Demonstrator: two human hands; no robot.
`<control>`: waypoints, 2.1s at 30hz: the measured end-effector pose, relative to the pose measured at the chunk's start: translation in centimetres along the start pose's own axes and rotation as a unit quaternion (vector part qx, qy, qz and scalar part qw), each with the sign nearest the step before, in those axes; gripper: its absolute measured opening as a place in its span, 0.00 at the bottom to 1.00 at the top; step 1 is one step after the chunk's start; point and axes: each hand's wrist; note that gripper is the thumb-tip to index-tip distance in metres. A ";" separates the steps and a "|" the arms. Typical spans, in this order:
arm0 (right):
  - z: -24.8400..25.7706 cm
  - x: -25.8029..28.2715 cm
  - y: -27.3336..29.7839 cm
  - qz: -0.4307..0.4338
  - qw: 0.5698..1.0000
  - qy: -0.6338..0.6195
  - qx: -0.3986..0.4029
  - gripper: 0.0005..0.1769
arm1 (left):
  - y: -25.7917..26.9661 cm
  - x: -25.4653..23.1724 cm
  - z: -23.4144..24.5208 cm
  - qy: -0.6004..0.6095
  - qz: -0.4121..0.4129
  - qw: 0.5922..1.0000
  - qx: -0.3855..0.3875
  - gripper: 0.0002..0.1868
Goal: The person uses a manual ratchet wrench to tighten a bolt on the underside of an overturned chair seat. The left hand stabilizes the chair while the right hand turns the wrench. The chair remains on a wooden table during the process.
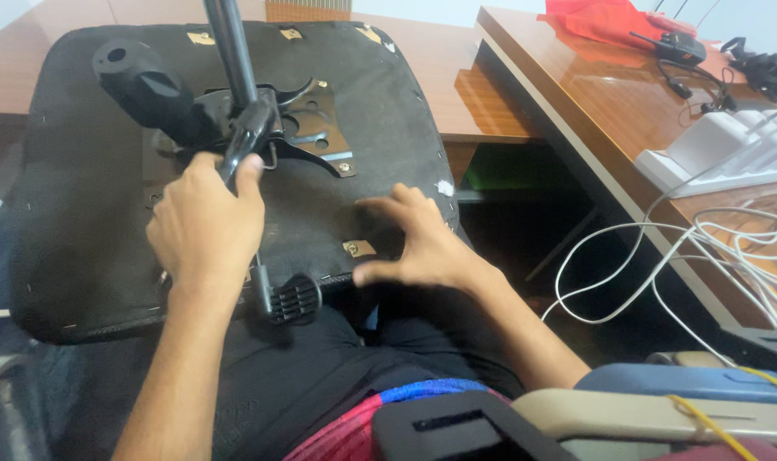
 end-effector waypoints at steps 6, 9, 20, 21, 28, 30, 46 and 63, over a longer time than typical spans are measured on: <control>0.1 -0.2 -0.2 0.055 0.997 0.042 0.023 0.47 | 0.3 0.7 -1.3 0.084 0.064 0.993 0.056 0.16; 0.2 -1.4 0.3 0.076 0.996 0.035 -0.029 0.37 | -0.2 0.5 -2.2 0.096 0.029 0.994 0.049 0.15; 0.9 -6.9 -0.4 0.091 0.977 0.055 -0.186 0.31 | -2.9 -1.8 -6.7 0.100 -0.009 0.993 0.064 0.19; 1.1 -7.3 -0.6 0.095 0.974 0.062 -0.198 0.31 | -3.1 -2.1 -7.1 0.098 -0.006 0.993 0.067 0.19; 2.3 -10.8 -2.0 0.084 0.958 0.107 -0.254 0.26 | -4.9 -4.5 -10.4 0.106 -0.013 0.987 0.117 0.20; 2.7 -11.8 -2.6 0.077 0.953 0.122 -0.266 0.26 | -5.2 -5.3 -11.2 0.126 0.000 0.983 0.133 0.21; 2.2 -16.4 -2.2 -0.169 0.950 -0.056 -0.256 0.20 | -4.1 -8.3 -12.5 0.252 0.012 0.956 0.151 0.22; -4.0 -6.4 1.7 -0.498 0.722 -0.474 0.074 0.23 | 2.6 -3.2 -6.8 0.147 0.023 0.974 0.168 0.25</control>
Point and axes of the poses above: each hand's wrist, its own y-axis away from the middle knuckle, its own z-axis out of the back of the hand, x = y × z, and after that the axes turned 12 degrees about -x, right-handed
